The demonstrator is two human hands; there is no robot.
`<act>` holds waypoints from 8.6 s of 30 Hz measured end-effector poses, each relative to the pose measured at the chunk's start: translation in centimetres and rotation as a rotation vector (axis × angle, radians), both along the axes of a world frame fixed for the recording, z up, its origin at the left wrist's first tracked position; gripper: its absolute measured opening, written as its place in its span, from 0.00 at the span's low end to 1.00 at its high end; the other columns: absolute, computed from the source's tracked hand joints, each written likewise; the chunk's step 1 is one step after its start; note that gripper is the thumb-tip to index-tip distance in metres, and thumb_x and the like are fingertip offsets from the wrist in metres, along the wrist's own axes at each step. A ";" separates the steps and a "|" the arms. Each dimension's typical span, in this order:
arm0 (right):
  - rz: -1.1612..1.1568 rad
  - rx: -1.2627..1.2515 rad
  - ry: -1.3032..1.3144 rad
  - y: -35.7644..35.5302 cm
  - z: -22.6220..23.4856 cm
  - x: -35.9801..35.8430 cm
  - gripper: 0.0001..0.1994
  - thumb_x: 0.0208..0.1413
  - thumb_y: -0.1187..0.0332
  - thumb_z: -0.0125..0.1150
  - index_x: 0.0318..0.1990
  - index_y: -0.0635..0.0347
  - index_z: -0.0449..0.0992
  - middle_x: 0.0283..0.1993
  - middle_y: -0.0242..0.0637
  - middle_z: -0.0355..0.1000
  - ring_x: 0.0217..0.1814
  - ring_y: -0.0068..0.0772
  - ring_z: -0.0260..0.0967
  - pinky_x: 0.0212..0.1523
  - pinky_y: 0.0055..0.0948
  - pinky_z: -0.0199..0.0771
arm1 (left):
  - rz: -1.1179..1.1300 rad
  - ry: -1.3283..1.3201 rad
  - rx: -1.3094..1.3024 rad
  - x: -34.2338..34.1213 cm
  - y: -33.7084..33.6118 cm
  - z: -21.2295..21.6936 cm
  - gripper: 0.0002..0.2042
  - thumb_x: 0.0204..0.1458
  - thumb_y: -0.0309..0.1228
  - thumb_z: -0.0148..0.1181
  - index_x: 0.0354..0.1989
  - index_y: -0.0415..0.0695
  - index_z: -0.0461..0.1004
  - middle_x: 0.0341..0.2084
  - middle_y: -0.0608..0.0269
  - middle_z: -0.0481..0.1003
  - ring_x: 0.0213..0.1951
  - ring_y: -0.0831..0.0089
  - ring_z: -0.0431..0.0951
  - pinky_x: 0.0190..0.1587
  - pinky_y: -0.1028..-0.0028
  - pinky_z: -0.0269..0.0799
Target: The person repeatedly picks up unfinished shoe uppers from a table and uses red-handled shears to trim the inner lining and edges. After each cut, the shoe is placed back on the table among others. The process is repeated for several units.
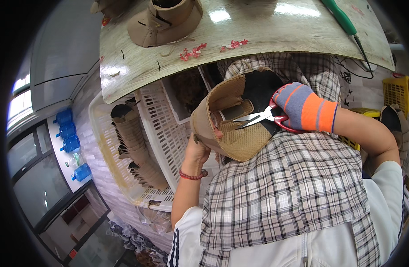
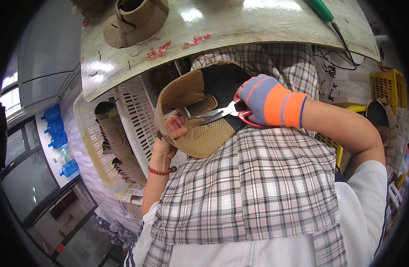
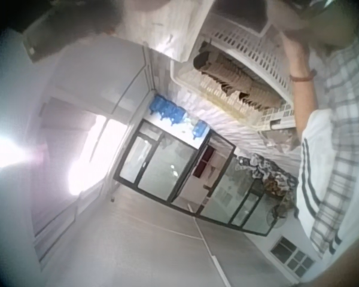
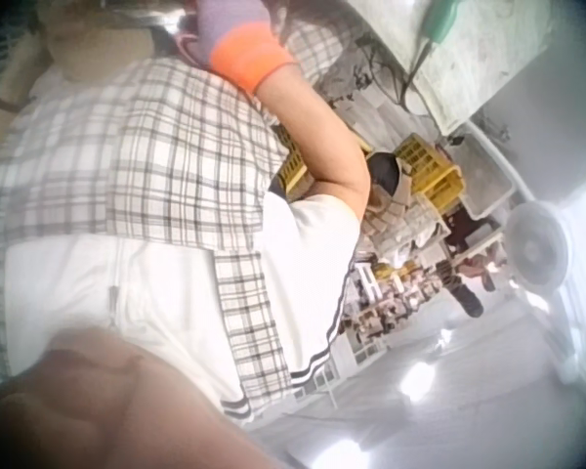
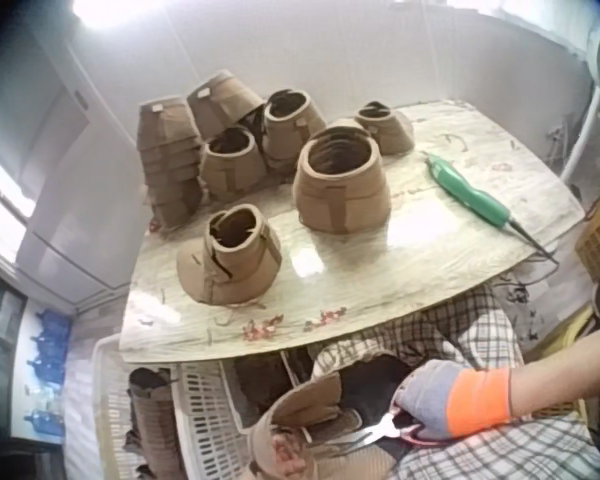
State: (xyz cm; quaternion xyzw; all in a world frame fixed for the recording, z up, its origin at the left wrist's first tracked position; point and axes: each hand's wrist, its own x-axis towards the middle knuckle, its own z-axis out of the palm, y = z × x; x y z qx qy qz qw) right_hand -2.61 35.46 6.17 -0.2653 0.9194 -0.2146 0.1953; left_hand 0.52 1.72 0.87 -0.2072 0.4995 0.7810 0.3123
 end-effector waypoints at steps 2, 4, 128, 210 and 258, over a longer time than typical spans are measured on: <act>0.023 0.017 0.016 -0.3 -0.3 -0.2 0.16 0.48 0.57 0.70 0.41 0.56 0.82 0.36 0.40 0.79 0.41 0.43 0.77 0.43 0.38 0.77 | -0.004 0.009 0.006 0.2 -0.2 -0.1 0.15 0.47 0.17 0.69 0.39 0.43 0.71 0.35 0.62 0.78 0.37 0.75 0.79 0.42 0.77 0.77; 0.073 0.025 0.106 0.2 -0.7 -0.4 0.16 0.48 0.55 0.70 0.41 0.54 0.82 0.34 0.39 0.79 0.40 0.42 0.78 0.41 0.38 0.77 | -0.008 0.002 -0.002 0.3 -0.4 -0.2 0.14 0.47 0.16 0.69 0.39 0.42 0.71 0.35 0.63 0.78 0.38 0.75 0.79 0.43 0.77 0.77; 0.006 0.035 -1.001 -4.0 2.1 -7.6 0.33 0.58 0.37 0.57 0.21 0.64 0.77 0.17 0.36 0.69 0.14 0.31 0.66 0.17 0.31 0.70 | 0.198 0.233 0.089 -5.3 2.1 -1.8 0.15 0.61 0.33 0.62 0.51 0.36 0.77 0.52 0.57 0.78 0.55 0.62 0.76 0.60 0.59 0.69; -0.086 0.075 0.440 2.9 -1.0 -3.4 0.15 0.45 0.58 0.72 0.37 0.52 0.78 0.33 0.36 0.74 0.40 0.41 0.73 0.44 0.37 0.70 | 0.269 0.524 -0.071 -4.4 7.4 -0.2 0.21 0.63 0.35 0.59 0.62 0.41 0.68 0.56 0.63 0.73 0.56 0.72 0.73 0.59 0.69 0.71; -0.377 0.142 -0.123 4.2 -1.3 -2.4 0.16 0.55 0.50 0.64 0.42 0.51 0.82 0.32 0.37 0.81 0.36 0.41 0.80 0.35 0.35 0.77 | 0.354 0.270 0.194 -4.1 7.5 -0.8 0.24 0.65 0.37 0.55 0.67 0.44 0.62 0.61 0.60 0.69 0.61 0.66 0.70 0.62 0.62 0.70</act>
